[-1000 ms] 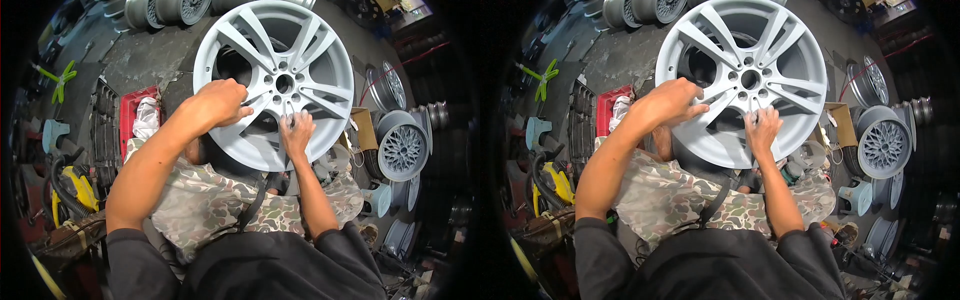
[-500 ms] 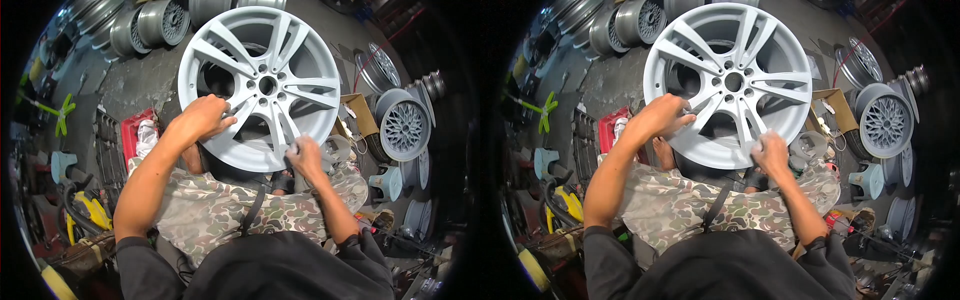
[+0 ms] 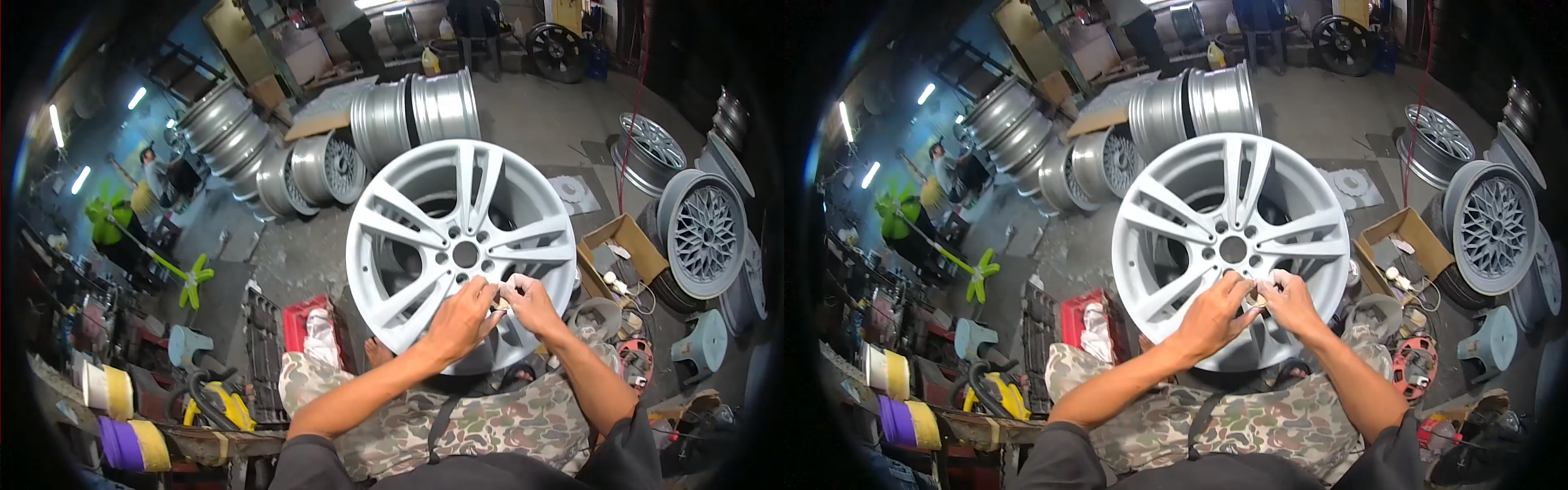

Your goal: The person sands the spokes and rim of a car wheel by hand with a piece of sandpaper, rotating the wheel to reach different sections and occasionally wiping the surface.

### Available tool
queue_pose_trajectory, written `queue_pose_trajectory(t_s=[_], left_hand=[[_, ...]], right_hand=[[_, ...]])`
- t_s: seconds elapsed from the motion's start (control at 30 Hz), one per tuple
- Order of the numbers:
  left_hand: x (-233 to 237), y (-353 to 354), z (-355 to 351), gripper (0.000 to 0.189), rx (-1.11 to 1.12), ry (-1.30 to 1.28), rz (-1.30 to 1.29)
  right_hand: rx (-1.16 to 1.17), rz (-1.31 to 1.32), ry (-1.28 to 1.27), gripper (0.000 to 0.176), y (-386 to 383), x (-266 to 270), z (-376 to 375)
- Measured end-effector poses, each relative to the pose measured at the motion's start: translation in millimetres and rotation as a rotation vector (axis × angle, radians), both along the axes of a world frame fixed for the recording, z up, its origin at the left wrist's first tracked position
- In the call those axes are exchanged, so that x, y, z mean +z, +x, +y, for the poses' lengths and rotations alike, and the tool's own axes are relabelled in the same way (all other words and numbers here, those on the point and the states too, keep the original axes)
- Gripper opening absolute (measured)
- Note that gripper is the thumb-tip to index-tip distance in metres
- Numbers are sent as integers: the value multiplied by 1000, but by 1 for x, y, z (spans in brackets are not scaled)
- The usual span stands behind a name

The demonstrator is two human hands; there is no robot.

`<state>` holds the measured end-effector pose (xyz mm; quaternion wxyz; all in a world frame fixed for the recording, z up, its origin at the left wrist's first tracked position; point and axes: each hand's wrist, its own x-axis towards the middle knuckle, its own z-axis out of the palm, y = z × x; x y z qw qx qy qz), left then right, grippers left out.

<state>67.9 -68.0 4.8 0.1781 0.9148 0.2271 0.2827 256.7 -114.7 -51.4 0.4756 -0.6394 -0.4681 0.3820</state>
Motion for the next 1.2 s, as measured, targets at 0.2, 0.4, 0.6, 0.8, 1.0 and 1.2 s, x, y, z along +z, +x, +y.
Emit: queue_pose_trajectory(t_s=[0.2, 0.4, 0.6, 0.8, 1.0, 1.2], left_hand=[[1, 19, 7, 26, 21, 95, -51], [4, 10, 22, 15, 71, -784, -396], [-1, -21, 35, 25, -5, -1080, -179], [-1, -70, 31, 22, 3, -203, 217], [-55, -143, 5, 38, -111, 368, 836], [-68, -132, -2, 38, 71, 317, 746]], right_hand=[[-111, 214, 25, 30, -2, 16, -1], [-19, 115, 77, 24, -4, 39, -22], [107, -420, 515, 21, -12, 41, -25], [144, -470, 456, 23, -13, 42, -33], [83, -486, 466, 22, -4, 46, -41], [145, -503, 397, 26, -4, 39, -46]])
